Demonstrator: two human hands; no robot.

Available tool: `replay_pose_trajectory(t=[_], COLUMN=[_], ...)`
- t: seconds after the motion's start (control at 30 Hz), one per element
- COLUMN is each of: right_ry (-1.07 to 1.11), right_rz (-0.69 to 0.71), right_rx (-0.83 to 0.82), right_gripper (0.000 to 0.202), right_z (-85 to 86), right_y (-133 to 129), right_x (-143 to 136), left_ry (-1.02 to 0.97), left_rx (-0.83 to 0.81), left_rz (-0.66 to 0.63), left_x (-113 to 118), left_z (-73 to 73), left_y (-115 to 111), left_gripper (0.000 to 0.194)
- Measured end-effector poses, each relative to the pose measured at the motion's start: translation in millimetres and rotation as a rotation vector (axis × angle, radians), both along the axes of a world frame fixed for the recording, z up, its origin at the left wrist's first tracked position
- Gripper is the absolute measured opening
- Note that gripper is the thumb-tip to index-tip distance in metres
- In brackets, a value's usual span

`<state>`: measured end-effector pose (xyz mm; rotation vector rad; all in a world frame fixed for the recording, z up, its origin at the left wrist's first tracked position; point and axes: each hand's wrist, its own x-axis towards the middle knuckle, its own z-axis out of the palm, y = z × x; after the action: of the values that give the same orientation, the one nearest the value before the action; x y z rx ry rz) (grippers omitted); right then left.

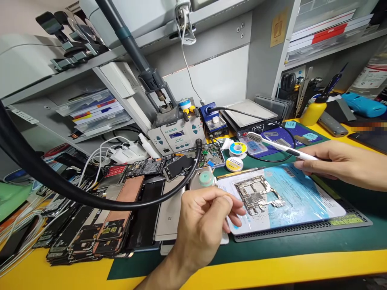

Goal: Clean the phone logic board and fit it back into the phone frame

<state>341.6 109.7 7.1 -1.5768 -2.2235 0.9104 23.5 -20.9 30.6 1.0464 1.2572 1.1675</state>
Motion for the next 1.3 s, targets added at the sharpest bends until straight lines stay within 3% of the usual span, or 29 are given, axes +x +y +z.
replay_pose_trajectory(t=[0.17, 0.4, 0.53, 0.67, 0.8, 0.93, 1.1, 1.2, 1.3], right_ry=[0.006, 0.013, 0.007, 0.015, 0.070, 0.055, 0.061, 0.077, 0.104], right_rz=[0.008, 0.019, 0.013, -0.044, -0.035, 0.012, 0.063, 0.083, 0.111], right_rx=[0.001, -0.006, -0.006, -0.032, -0.021, 0.001, 0.025, 0.019, 0.009], right_gripper=[0.090, 0.090, 0.092, 0.089, 0.079, 0.087, 0.088, 0.082, 0.070], right_z=[-6.5, -3.3, -3.0, -13.5, -15.1, -3.8, 10.3, 15.2, 17.6], right_y=[2.4, 2.0, 2.0, 5.3, 3.8, -0.1, -4.6, -5.5, -5.8], right_x=[6.4, 0.6, 1.2, 12.8, 16.7, 8.2, -6.0, -12.1, -13.5], left_ry=[-0.041, -0.030, 0.215, 0.607, 0.883, 1.013, 0.995, 0.979, 1.057], left_rx=[-0.030, 0.039, 0.128, 0.352, 0.477, 0.551, 0.652, 0.722, 0.793], left_rz=[-0.029, -0.114, -0.107, -0.007, 0.003, 0.043, 0.130, 0.019, -0.171], left_x=[-2.2, -9.7, -8.3, -3.2, -2.6, -8.3, -22.3, -25.8, -22.1], left_z=[-1.4, -4.5, -13.6, -21.9, -27.3, -28.6, -19.7, -11.9, -6.0], left_y=[0.4, 1.8, 3.5, 4.9, 10.1, 14.7, 19.0, 22.6, 23.1], left_gripper=[0.050, 0.052, 0.037, 0.020, 0.030, 0.040, 0.040, 0.017, 0.024])
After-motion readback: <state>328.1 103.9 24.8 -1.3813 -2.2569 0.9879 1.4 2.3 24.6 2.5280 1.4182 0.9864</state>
